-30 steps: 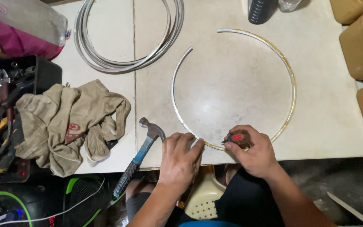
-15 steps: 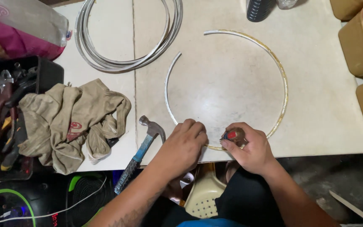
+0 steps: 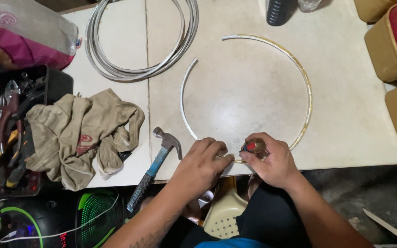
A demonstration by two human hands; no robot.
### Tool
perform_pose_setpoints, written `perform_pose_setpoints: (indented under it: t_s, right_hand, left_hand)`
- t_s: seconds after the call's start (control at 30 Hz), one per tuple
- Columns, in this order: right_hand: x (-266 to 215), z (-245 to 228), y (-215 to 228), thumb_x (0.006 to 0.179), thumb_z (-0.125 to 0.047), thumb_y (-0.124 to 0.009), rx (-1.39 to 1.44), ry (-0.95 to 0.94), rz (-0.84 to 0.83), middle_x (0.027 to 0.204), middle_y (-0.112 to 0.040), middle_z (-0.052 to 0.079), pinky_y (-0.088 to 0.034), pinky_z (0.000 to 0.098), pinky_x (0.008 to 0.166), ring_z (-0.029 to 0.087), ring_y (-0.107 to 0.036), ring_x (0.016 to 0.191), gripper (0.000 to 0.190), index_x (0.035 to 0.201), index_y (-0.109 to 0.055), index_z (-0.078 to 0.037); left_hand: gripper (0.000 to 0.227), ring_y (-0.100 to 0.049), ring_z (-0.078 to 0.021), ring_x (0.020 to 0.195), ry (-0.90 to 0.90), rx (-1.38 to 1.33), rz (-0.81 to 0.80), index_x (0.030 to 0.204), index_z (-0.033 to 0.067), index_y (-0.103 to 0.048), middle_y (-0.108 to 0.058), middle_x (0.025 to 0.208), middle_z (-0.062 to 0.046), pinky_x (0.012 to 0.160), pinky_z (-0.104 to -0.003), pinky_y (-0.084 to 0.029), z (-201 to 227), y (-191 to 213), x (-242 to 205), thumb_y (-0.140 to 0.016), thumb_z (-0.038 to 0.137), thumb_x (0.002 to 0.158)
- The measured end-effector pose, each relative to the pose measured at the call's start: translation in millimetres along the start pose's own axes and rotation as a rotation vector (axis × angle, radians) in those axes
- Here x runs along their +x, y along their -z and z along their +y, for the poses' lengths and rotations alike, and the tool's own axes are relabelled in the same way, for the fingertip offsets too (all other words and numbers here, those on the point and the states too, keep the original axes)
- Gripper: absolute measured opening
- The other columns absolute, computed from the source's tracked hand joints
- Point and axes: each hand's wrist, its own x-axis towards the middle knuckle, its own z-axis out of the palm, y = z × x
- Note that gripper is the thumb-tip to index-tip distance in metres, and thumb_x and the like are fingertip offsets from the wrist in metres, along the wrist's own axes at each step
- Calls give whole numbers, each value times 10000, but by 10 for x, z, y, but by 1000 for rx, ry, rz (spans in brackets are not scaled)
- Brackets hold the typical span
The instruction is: The person uses a hammer and a small metal punch to repeatedly strike a circular metal ring placed on a white workbench. They rotate the ring and reposition the punch to work along its circumference, occasionally wiping the area with a cloth.
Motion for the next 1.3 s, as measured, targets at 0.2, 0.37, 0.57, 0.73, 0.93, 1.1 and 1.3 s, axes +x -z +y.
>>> perform_pose_setpoints:
  t_s: [0.2,0.37,0.57,0.73,0.93,1.1,1.3]
  right_hand:
    - [15,16,-3,767,-192,-874,-1,32,7,675,-720,174,-570,306,466,215,-665,534,340,1020,-724,-21]
    - [19,-30,-2,772,-173,-867,0,41,4,675,-720,181,-568,316,464,221,-660,529,329,1020,-720,-16]
    - [20,-10,-11,766,-189,-875,19,54,13,667,-716,174,-557,307,454,211,-652,520,336,1013,-723,-21]
    - [11,-27,-20,767,-170,-864,24,53,18,661,-712,172,-552,300,449,213,-660,524,321,1010,-717,-20]
    - [11,-11,-9,761,-197,-876,1,53,23,667,-715,187,-550,316,441,231,-657,522,335,1003,-731,-16]
    - [10,10,-17,761,-123,-860,41,52,15,696,-729,199,-560,313,452,240,-669,540,311,1007,-712,-3]
    - [-6,-94,26,853,-251,-791,-109,-88,-84,775,-724,-12,-539,211,571,88,-630,633,265,1051,-681,-113]
  left_hand:
    - [220,-603,-325,990,4,41,-6,981,129,-700,-600,986,-89,811,-397,-497,-36,-249,-174,-503,209,1038]
    - [102,-595,-352,1006,56,-4,-107,899,81,-662,-599,969,-113,810,-428,-499,-11,-223,20,-638,180,906]
    - [134,-577,-358,1031,22,-20,-216,835,64,-646,-582,939,-118,812,-417,-479,-23,-162,128,-569,132,922]
    - [133,-569,-357,1052,40,-14,-301,827,67,-643,-586,940,-115,820,-409,-473,1,-89,213,-556,107,919]
    - [135,-549,-371,1130,251,-200,-508,763,51,-693,-594,979,-109,877,-463,-504,-117,-106,386,-713,170,703]
    - [96,-644,-443,941,543,-449,-308,787,53,-670,-651,851,-175,818,-501,-530,-159,372,532,-686,145,766]
    - [35,-676,-120,730,919,-533,-423,849,141,-703,-808,874,8,671,-276,-551,123,752,7,-674,122,845]
